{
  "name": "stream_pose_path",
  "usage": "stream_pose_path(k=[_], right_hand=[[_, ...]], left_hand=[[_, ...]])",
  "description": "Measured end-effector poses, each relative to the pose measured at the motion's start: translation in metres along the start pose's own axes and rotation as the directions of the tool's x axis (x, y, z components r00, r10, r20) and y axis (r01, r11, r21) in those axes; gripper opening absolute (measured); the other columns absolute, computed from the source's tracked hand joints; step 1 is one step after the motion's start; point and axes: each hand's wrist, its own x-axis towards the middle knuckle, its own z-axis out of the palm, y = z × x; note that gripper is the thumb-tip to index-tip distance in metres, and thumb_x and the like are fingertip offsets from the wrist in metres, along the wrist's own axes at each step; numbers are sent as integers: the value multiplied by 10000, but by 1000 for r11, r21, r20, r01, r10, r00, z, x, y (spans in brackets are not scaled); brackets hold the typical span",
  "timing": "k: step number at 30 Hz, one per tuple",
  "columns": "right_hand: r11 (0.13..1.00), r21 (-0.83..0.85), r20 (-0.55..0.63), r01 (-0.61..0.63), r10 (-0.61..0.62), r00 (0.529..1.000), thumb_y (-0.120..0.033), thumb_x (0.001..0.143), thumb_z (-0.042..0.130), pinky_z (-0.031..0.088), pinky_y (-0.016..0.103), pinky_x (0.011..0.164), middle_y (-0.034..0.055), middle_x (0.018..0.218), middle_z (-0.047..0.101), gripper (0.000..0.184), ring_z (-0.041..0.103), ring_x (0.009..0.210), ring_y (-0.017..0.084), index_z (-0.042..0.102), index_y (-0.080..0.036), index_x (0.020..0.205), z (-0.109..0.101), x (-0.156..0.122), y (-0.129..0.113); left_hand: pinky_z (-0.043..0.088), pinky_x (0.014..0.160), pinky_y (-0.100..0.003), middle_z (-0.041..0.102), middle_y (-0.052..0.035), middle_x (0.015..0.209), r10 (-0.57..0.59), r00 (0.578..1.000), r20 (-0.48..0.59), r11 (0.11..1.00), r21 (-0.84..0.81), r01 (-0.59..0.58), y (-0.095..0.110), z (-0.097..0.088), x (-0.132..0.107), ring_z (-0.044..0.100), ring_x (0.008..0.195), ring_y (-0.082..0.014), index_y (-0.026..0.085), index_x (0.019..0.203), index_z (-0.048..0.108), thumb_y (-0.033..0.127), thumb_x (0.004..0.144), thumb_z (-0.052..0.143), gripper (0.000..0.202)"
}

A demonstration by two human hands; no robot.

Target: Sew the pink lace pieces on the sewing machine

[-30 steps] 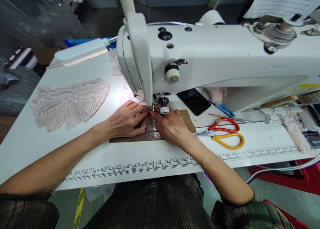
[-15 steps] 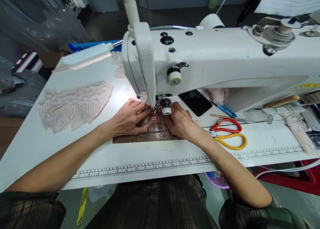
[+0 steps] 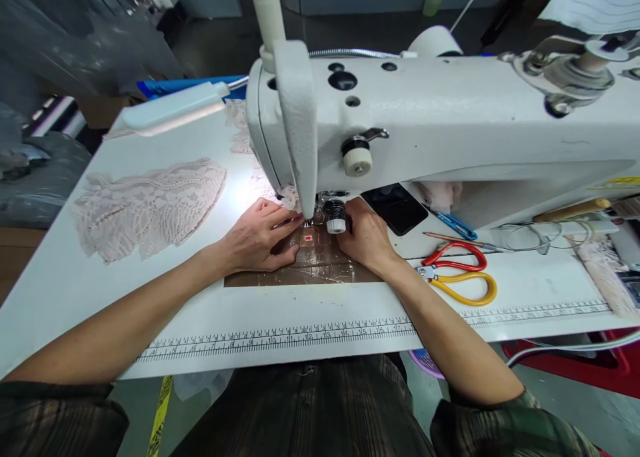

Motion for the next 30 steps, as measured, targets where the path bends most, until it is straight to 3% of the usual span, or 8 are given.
stream_pose_path(k=[6, 11, 15, 19, 30], right_hand=[[996, 77, 51, 55, -59, 997, -327, 817, 497, 339, 268, 554, 16, 659, 570, 212, 478, 564, 138, 633, -168, 789, -5, -1, 0], [985, 113, 120, 130, -143, 982, -415, 899, 491, 390, 270, 614, 57, 861, 676, 349, 550, 627, 143, 686, -156, 1027, -13, -3, -4], [984, 115, 159, 133, -150, 976, -466, 988, 334, 437, 305, 704, 99, 932, 688, 461, 619, 807, 208, 682, -166, 964, -14, -2, -1], [988, 126, 192, 86, -109, 975, -542, 1004, 251, 449, 322, 712, 106, 913, 680, 571, 621, 822, 224, 671, -170, 900, -14, 1, 4], [998, 63, 122, 22, -30, 992, -433, 1002, 305, 439, 340, 733, 125, 883, 682, 450, 636, 872, 258, 657, -162, 932, -8, 4, 2]], left_hand=[[442, 851, -444, 641, -152, 1219, -10, 999, 31, 1000, 23, 9, 3, -4, 1, 602, 983, -272, 102, 1189, 628, 366, 921, 486, 402], [435, 891, -453, 637, -146, 1227, -22, 999, 40, 1000, 23, 21, 3, -4, 1, 600, 998, -273, 117, 1193, 628, 369, 925, 464, 403], [429, 932, -468, 636, -144, 1214, -22, 999, 30, 1000, -7, 22, 2, -4, 1, 598, 1012, -277, 126, 1176, 636, 368, 906, 499, 388], [427, 955, -481, 643, -137, 1202, -19, 999, 27, 1000, -22, 19, 2, -4, 1, 600, 1015, -280, 129, 1178, 636, 359, 901, 506, 383], [411, 1002, -509, 652, -123, 1198, -25, 1000, -5, 996, -86, 25, 1, -2, 0, 625, 1021, -275, 158, 1217, 632, 330, 879, 541, 390]])
